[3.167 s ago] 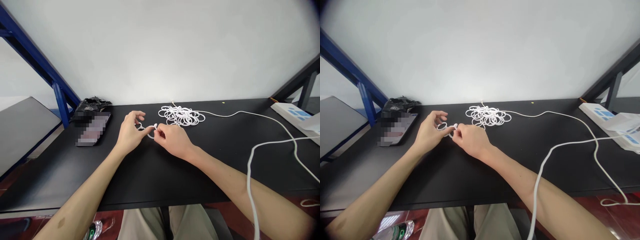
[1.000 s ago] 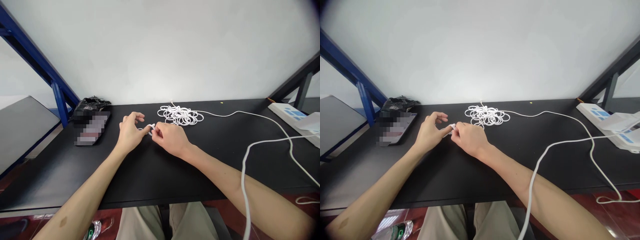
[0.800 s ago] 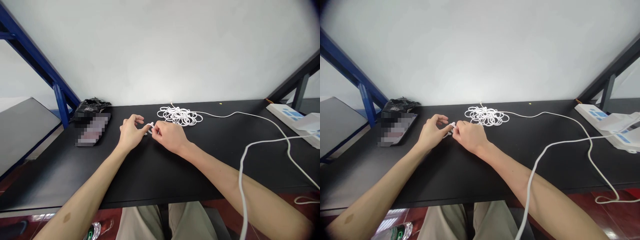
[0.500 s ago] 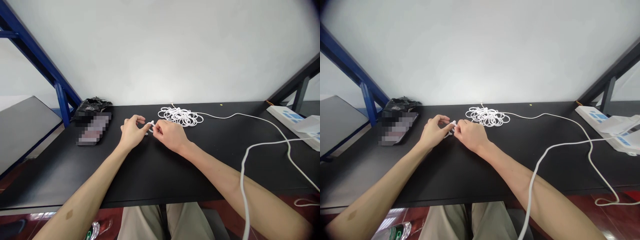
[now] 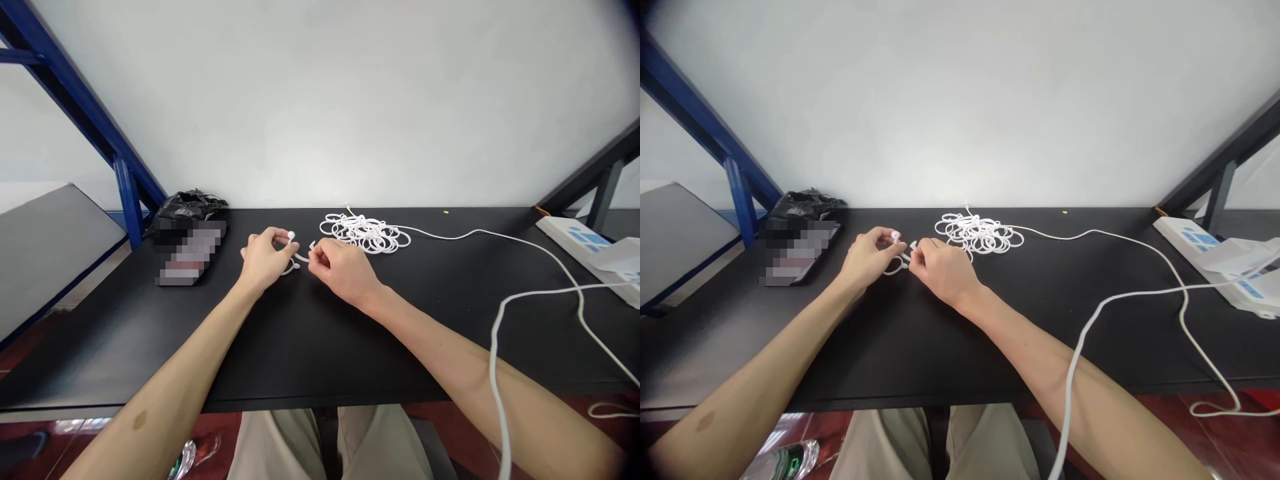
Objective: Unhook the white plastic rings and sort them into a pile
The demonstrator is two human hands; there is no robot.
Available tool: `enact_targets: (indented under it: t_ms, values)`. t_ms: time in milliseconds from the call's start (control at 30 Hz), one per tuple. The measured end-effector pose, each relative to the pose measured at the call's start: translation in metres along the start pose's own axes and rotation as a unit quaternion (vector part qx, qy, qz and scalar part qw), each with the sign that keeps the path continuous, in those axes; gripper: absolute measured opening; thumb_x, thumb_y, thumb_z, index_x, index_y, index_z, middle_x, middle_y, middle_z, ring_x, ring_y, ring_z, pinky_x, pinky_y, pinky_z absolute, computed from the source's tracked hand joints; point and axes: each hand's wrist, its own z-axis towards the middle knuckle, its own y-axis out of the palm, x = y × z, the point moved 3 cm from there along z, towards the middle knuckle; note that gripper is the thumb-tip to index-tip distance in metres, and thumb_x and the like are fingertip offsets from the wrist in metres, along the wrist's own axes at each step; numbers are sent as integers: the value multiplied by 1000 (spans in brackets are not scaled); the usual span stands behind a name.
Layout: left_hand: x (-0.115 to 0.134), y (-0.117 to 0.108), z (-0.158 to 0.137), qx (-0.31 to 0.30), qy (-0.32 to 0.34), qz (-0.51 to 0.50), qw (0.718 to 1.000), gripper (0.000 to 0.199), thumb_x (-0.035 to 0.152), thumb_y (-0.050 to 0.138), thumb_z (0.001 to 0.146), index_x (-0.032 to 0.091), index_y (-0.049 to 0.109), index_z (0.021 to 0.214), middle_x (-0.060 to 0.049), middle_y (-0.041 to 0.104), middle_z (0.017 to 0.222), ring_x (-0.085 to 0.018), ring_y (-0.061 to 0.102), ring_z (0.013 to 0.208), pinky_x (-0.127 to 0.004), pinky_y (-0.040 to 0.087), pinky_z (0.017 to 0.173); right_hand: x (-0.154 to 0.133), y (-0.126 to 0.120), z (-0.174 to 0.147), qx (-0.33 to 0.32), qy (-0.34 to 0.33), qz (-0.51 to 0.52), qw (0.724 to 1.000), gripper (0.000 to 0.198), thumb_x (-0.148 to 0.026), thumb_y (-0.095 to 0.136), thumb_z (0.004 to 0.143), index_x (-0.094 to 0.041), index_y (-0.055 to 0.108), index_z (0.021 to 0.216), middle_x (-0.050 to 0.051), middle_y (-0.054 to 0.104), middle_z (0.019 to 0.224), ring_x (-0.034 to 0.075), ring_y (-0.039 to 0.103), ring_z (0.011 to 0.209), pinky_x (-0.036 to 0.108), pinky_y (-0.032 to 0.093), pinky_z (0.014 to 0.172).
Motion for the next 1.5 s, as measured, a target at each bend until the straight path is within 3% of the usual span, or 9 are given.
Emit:
enact_targets:
  t_ms: [200, 333, 533, 767, 933, 1067, 1167, 1333, 1500]
  values:
    - [-8, -19, 0, -37, 104, 83, 990, 29, 50, 63, 82, 26, 64, 98, -3, 71, 98, -27, 56, 103, -45, 38, 94, 41, -29, 5, 88, 93, 19, 992, 24, -31, 46, 95, -18, 59, 79, 3, 66, 77, 14, 56, 70, 27, 38, 70]
    - [-18, -21, -1, -100, 129, 180, 970, 18, 39, 58, 84, 25, 66, 93, -4, 69, 99, -28, 55, 100, -46, 36, 91, 63, -38, 6, 32, 165, -22, 986, 29, -34, 44, 94, -20, 56, 72, 2, 64, 70, 14, 53, 62, 27, 33, 61]
    - [-16, -16, -3, -149, 142, 195, 959, 16, 33, 52, 85, 23, 65, 83, -3, 67, 89, -24, 58, 92, -38, 39, 82, 49, -23, 4, -76, 160, -71, 982, 34, -33, 40, 94, -20, 53, 66, 2, 63, 67, 14, 50, 59, 27, 28, 56]
    - [-12, -16, -3, -131, 138, 179, 965, 16, 32, 52, 85, 23, 63, 79, -1, 67, 78, -22, 60, 84, -34, 40, 76, 44, -24, 5, -56, 190, -142, 970, 40, -48, 41, 96, -19, 60, 75, 5, 66, 72, 18, 57, 64, 29, 29, 57]
    - [-8, -23, -4, -82, 101, 109, 985, 12, 32, 58, 83, 22, 62, 80, 1, 67, 75, -17, 58, 71, -29, 41, 67, 31, -30, 0, -23, 130, -93, 987, 36, -41, 43, 97, -18, 61, 77, 3, 65, 72, 15, 56, 65, 28, 31, 59]
    - [0, -25, -8, -41, 92, 38, 994, 9, 31, 60, 83, 22, 61, 82, 3, 65, 73, -13, 54, 63, -26, 42, 63, 9, -22, -7, -59, 63, 6, 996, 37, -47, 45, 97, -18, 64, 83, 0, 65, 76, 11, 55, 65, 25, 34, 61]
    - [8, -19, -14, -42, 127, 6, 991, 8, 29, 58, 84, 22, 60, 87, 3, 64, 73, -13, 55, 64, -26, 43, 63, -5, -12, -12, -98, 42, 45, 993, 40, -52, 45, 97, -18, 64, 85, -1, 64, 75, 10, 52, 62, 25, 33, 61]
    - [18, -4, -27, -74, 235, 68, 967, 9, 22, 55, 84, 22, 61, 90, 1, 63, 78, -16, 57, 73, -30, 45, 71, -8, -5, -14, -99, 51, 21, 994, 30, -30, 44, 97, -18, 57, 74, -2, 60, 70, 9, 45, 57, 25, 26, 55]
    - [20, -3, -29, -32, 280, 129, 951, 13, 19, 55, 84, 21, 62, 95, -1, 64, 80, -19, 57, 80, -34, 44, 74, -7, -7, -13, -103, 33, -29, 994, 28, -30, 44, 96, -18, 58, 76, -1, 61, 68, 10, 47, 56, 26, 25, 53]
